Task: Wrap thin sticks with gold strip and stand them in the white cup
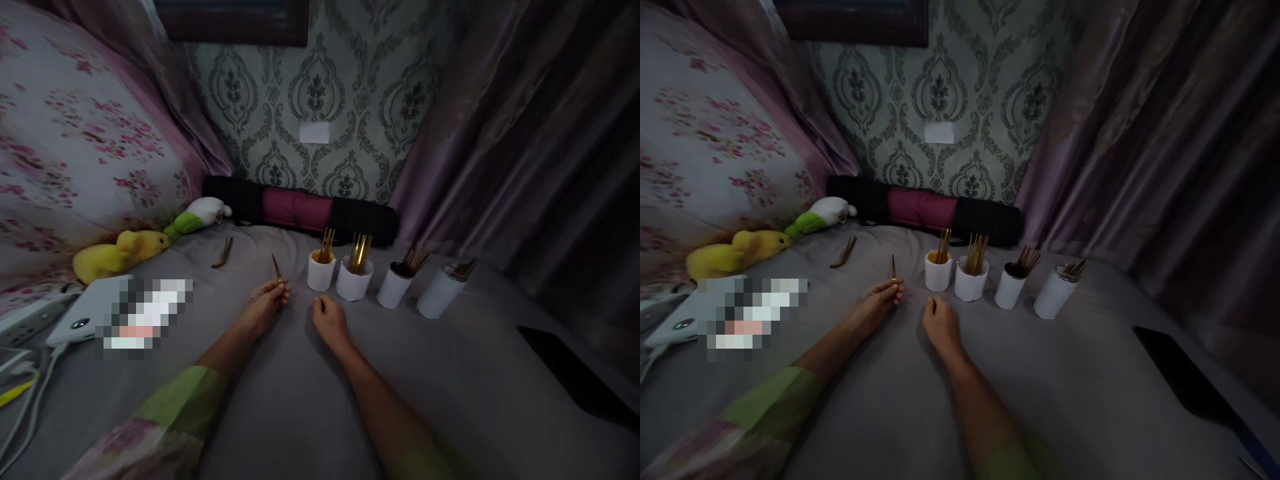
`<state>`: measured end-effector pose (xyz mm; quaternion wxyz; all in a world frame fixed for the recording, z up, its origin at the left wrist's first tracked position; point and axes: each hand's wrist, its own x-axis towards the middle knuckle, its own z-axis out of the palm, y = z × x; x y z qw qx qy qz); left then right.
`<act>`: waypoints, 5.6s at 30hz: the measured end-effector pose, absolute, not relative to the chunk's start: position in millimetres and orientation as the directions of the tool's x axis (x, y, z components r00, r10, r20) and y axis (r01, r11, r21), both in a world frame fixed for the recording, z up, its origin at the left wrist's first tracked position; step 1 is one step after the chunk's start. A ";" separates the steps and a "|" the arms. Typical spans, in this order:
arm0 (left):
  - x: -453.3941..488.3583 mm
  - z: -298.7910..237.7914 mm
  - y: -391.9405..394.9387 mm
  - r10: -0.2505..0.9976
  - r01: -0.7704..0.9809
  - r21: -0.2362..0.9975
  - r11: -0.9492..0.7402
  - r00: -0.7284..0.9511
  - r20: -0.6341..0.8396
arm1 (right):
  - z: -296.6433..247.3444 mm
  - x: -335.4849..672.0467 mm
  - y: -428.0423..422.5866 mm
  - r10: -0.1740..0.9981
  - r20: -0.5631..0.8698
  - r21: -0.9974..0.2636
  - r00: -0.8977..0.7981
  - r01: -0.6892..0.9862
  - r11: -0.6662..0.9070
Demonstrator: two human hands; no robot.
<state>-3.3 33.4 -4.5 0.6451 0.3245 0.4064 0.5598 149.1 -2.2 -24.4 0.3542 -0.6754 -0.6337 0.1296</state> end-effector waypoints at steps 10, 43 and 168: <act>6.5 -10.3 10.9 0.990 -0.412 0.901 0.138 0.073 -0.118 | -19.9 149.4 -5.8 0.949 0.277 -0.680 0.152 0.729 0.082; 1.3 -4.2 -13.4 0.935 0.131 0.927 -0.350 0.112 0.337 | -5.3 144.7 -16.1 0.902 0.419 -0.752 0.108 0.598 0.278; 10.9 -8.1 -11.8 0.855 -0.382 0.816 0.433 0.460 -0.238 | -6.5 156.8 -4.1 0.938 0.255 -0.966 0.234 0.102 0.237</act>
